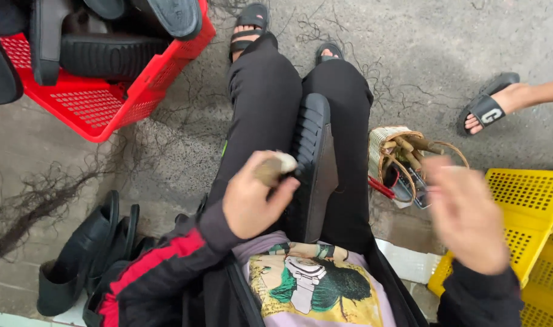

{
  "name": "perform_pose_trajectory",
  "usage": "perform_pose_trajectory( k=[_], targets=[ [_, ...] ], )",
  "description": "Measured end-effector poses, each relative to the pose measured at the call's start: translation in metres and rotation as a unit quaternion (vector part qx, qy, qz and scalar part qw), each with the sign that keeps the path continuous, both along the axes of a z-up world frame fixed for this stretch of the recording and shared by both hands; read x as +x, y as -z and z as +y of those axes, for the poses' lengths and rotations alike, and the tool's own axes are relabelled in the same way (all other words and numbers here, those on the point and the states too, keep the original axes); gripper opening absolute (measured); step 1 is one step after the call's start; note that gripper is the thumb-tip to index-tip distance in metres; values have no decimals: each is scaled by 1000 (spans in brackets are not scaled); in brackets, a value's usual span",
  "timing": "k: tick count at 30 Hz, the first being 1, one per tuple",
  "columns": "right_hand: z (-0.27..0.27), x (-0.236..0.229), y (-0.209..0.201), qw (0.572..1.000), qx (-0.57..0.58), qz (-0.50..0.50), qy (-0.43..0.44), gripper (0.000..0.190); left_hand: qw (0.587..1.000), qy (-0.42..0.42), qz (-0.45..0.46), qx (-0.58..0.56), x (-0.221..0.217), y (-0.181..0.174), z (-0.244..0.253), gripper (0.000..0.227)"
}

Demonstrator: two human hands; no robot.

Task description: Hand-sewing the sole of a slipper to the upper part using a needle and thread.

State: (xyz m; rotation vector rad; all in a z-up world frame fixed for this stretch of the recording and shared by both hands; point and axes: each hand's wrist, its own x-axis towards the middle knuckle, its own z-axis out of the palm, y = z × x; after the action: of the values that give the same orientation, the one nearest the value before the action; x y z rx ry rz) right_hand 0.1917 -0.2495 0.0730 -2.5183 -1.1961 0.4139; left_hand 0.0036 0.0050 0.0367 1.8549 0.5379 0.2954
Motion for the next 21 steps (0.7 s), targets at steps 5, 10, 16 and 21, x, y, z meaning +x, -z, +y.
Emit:
perform_pose_trajectory(
  k=[5, 10, 16, 21],
  targets=[
    [13, -26, 9, 966, -168, -192, -44, 44, 952, -36, -40, 300, -1, -12, 19, 44],
    [54, -54, 20, 987, 62, -36, -141, 43, 988, 129, -50, 67, -8, 16, -14, 63],
    [59, -46, 39, 975, 59, -95, -192, 45, 981, 117, -97, 117, 1, 42, -15, 76],
    [72, -40, 26, 953, 82, -161, -245, 40, 982, 114, -109, 106, 2, 49, -15, 77]
  ],
)
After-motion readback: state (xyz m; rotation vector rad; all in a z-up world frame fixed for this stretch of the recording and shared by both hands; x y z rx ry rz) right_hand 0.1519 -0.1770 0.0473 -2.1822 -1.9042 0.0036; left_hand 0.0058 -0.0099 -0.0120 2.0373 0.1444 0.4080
